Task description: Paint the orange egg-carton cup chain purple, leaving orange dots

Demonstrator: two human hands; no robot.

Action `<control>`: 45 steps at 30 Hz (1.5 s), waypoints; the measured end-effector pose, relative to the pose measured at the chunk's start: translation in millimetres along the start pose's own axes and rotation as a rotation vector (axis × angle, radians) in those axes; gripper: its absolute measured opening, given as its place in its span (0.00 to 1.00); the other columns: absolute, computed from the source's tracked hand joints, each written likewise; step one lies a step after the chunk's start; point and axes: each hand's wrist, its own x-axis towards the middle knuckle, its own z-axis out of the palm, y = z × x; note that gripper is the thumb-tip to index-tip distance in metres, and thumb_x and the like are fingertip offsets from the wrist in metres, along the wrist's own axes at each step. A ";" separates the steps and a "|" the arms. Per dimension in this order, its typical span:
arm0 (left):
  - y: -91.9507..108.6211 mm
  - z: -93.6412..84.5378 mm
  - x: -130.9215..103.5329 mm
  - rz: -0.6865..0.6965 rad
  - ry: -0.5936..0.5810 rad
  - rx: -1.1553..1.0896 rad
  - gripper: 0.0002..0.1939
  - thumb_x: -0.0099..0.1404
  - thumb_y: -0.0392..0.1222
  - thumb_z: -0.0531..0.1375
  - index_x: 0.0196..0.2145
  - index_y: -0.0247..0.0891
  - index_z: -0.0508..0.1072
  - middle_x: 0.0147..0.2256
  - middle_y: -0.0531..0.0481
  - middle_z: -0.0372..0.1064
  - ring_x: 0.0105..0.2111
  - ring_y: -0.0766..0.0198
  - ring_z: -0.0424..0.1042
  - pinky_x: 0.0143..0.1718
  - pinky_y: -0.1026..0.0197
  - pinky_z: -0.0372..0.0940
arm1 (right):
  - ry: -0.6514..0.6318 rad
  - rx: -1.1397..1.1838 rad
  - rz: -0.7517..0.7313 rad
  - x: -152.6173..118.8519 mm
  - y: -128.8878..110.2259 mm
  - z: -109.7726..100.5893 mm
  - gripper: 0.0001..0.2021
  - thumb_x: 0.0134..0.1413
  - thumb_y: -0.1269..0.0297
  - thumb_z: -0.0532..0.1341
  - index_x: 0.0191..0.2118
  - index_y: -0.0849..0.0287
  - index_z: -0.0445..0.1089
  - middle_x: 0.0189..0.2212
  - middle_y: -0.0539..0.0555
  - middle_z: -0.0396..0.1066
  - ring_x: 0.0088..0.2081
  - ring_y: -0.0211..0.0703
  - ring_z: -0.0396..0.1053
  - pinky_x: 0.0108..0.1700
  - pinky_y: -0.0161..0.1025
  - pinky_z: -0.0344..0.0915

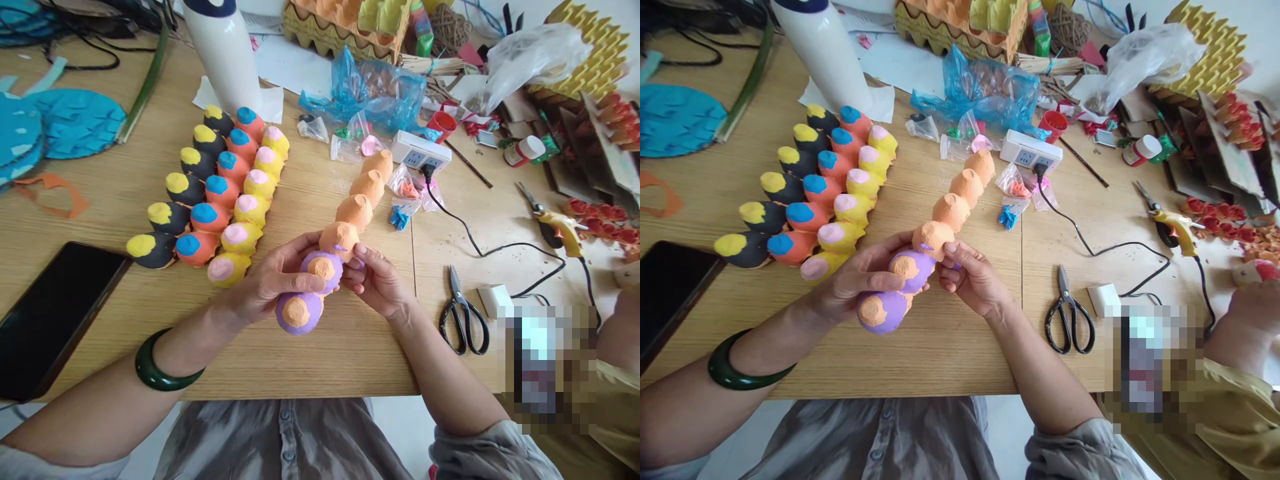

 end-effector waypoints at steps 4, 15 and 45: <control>-5.6 -11.3 4.1 0.026 -0.152 -0.061 0.26 0.64 0.62 0.74 0.54 0.47 0.83 0.49 0.46 0.81 0.58 0.42 0.82 0.55 0.49 0.77 | -0.003 -0.031 -0.046 -0.9 2.9 -2.9 0.33 0.43 0.42 0.84 0.24 0.54 0.60 0.21 0.39 0.47 0.23 0.32 0.40 0.20 0.31 0.50; -11.2 -13.8 12.1 0.114 0.253 0.062 0.40 0.55 0.56 0.84 0.61 0.45 0.78 0.61 0.42 0.80 0.49 0.46 0.86 0.46 0.50 0.80 | 0.006 -0.026 0.022 -2.6 10.1 5.7 0.30 0.42 0.43 0.85 0.26 0.55 0.66 0.20 0.38 0.49 0.21 0.30 0.43 0.20 0.30 0.54; -7.9 -13.9 5.5 0.534 0.277 0.440 0.14 0.65 0.54 0.79 0.48 0.54 0.91 0.37 0.49 0.77 0.36 0.58 0.75 0.29 0.59 0.73 | -0.046 -0.086 0.008 -6.6 14.7 -0.4 0.29 0.44 0.42 0.84 0.22 0.57 0.70 0.19 0.42 0.52 0.21 0.31 0.49 0.23 0.30 0.62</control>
